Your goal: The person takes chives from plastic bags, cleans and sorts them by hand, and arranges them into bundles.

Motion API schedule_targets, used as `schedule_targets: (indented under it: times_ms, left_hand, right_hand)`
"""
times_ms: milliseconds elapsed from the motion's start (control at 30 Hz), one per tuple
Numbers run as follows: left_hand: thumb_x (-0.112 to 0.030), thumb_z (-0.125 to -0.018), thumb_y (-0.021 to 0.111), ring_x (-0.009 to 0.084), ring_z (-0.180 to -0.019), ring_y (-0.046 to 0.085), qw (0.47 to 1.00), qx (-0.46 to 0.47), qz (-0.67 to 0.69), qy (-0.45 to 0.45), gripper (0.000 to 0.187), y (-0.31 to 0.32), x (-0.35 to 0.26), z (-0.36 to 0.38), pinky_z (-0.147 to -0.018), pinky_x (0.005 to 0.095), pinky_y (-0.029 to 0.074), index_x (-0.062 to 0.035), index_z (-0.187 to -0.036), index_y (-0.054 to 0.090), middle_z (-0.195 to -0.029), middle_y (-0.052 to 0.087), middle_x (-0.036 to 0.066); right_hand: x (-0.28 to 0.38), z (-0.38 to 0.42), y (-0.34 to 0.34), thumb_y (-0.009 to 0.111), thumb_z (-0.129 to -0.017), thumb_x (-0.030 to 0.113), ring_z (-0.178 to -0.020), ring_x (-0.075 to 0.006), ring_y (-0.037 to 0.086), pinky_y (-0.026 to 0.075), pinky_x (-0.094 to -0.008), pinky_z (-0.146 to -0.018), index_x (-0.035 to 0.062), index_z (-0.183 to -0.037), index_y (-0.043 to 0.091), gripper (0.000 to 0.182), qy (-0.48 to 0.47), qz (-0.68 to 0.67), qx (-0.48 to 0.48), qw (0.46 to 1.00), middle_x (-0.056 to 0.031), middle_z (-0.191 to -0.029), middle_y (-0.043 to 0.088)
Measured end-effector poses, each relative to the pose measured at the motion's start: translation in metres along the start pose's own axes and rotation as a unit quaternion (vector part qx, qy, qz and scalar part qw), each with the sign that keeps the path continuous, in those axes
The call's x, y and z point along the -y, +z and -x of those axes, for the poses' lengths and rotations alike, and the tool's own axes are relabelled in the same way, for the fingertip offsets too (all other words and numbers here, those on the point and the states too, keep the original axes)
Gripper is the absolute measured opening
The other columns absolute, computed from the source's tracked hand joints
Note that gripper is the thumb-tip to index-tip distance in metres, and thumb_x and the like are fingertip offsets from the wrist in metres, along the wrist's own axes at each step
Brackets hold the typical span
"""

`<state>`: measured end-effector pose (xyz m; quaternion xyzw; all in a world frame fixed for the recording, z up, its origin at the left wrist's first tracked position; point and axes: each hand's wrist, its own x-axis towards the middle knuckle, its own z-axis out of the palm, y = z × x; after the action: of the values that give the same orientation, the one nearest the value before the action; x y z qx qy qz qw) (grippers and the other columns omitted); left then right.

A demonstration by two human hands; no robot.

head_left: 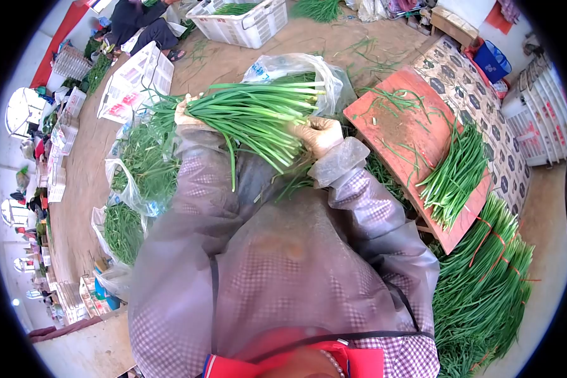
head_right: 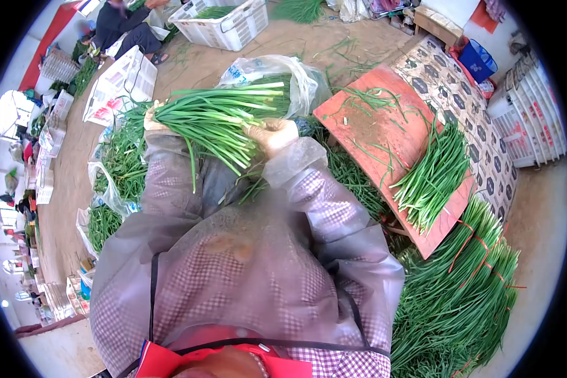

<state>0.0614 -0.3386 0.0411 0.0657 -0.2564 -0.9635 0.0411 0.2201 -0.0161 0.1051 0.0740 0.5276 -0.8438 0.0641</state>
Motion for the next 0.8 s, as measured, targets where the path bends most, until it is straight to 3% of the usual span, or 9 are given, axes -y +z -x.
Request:
schedule_targets:
  times_ms: [333, 433, 467, 500, 533, 600, 633, 700, 800]
  left_hand:
    - [-0.011, -0.071, 0.056, 0.0300, -0.068, 0.062, 0.993, -0.115, -0.015, 0.021, 0.011, 0.000, 0.032, -0.002, -0.071, 0.0517, 0.052, -0.0048, -0.080, 0.057, -0.065, 0.058, 0.010]
    - [-0.008, -0.071, 0.056, 0.0279, -0.071, 0.060, 0.996, -0.088, 0.030, -0.008, 0.013, -0.003, 0.025, 0.009, -0.075, 0.0493, 0.052, -0.0059, -0.084, 0.056, -0.066, 0.057, 0.008]
    - [-0.008, -0.073, 0.057, 0.0274, -0.074, 0.060, 0.982, -0.188, 0.004, 0.031, 0.010, -0.005, 0.023, 0.000, -0.076, 0.0490, 0.052, -0.0064, -0.083, 0.056, -0.069, 0.059, 0.008]
    - [-0.008, -0.073, 0.057, 0.0274, -0.074, 0.060, 0.982, -0.188, 0.004, 0.032, 0.010, -0.013, 0.017, -0.005, -0.076, 0.0490, 0.052, -0.0064, -0.083, 0.056, -0.069, 0.059, 0.008]
    - [-0.010, -0.075, 0.057, 0.0272, -0.074, 0.061, 0.989, -0.148, 0.002, 0.021, 0.011, -0.024, 0.010, -0.009, -0.076, 0.0482, 0.052, -0.0063, -0.085, 0.057, -0.072, 0.060, 0.009]
    - [-0.012, -0.076, 0.058, 0.0270, -0.075, 0.061, 0.994, -0.107, 0.000, 0.007, 0.011, -0.048, 0.002, -0.022, -0.076, 0.0474, 0.052, -0.0062, -0.086, 0.058, -0.074, 0.061, 0.009]
    - [-0.012, -0.076, 0.059, 0.0262, -0.074, 0.061, 0.995, -0.099, -0.020, 0.004, 0.013, -0.060, 0.002, -0.031, -0.075, 0.0458, 0.053, -0.0055, -0.088, 0.058, -0.075, 0.061, 0.009]
    - [-0.013, -0.077, 0.059, 0.0255, -0.074, 0.061, 0.995, -0.092, -0.042, 0.002, 0.015, -0.061, 0.004, -0.030, -0.074, 0.0441, 0.053, -0.0049, -0.090, 0.059, -0.076, 0.062, 0.009]
    - [-0.010, -0.077, 0.059, 0.0234, -0.071, 0.061, 0.994, -0.096, -0.052, -0.019, 0.014, -0.036, 0.012, -0.015, -0.073, 0.0410, 0.054, -0.0027, -0.089, 0.059, -0.077, 0.062, 0.008]
  right_hand:
    - [-0.023, 0.004, -0.041, 0.067, -0.076, 0.006, -0.046, -0.0045, 0.042, 0.030, -0.0210, -0.042, 0.0007, -0.081, 0.067, 0.007, 0.002, 0.074, -0.050, 0.996, 0.0020, -0.058, 0.055]
    - [-0.026, 0.007, -0.094, 0.067, -0.077, 0.013, -0.046, -0.0033, 0.040, 0.029, -0.0208, -0.042, 0.0034, -0.077, 0.066, 0.010, -0.053, 0.138, -0.168, 0.975, 0.0046, -0.057, 0.050]
    - [-0.030, 0.008, -0.119, 0.067, -0.077, 0.018, -0.047, -0.0035, 0.039, 0.029, -0.0218, -0.043, 0.0022, -0.076, 0.066, 0.016, -0.010, 0.140, -0.161, 0.977, 0.0041, -0.057, 0.050]
    - [-0.038, 0.006, -0.151, 0.068, -0.078, 0.021, -0.042, -0.0070, 0.043, 0.033, -0.0241, -0.041, 0.0040, -0.078, 0.068, 0.017, 0.018, 0.297, -0.129, 0.946, 0.0009, -0.050, 0.052]
    - [-0.054, 0.000, -0.189, 0.066, -0.079, 0.023, -0.052, -0.0182, 0.057, 0.046, -0.0304, -0.051, 0.0038, -0.080, 0.069, 0.020, 0.020, 0.571, -0.065, 0.818, -0.0076, -0.058, 0.060]
    - [-0.048, 0.020, -0.187, 0.062, -0.081, 0.022, -0.079, -0.0301, 0.064, 0.050, -0.0347, -0.073, 0.0055, -0.098, 0.067, 0.024, -0.074, 0.780, -0.077, 0.617, -0.0154, -0.087, 0.066]
    - [-0.045, 0.018, -0.184, 0.060, -0.082, 0.020, -0.086, -0.0320, 0.063, 0.050, -0.0350, -0.078, 0.0063, -0.105, 0.065, 0.027, -0.171, 0.780, -0.081, 0.597, -0.0162, -0.098, 0.065]
    - [-0.037, -0.002, -0.161, 0.062, -0.080, 0.016, -0.081, -0.0284, 0.063, 0.049, -0.0329, -0.074, 0.0090, -0.116, 0.060, 0.037, -0.247, 0.540, -0.024, 0.804, -0.0149, -0.097, 0.064]
    - [0.009, 0.001, -0.084, 0.063, -0.078, 0.013, -0.072, -0.0229, 0.057, 0.047, -0.0312, -0.068, 0.0091, -0.118, 0.060, 0.041, -0.244, 0.429, 0.045, 0.869, -0.0104, -0.089, 0.061]
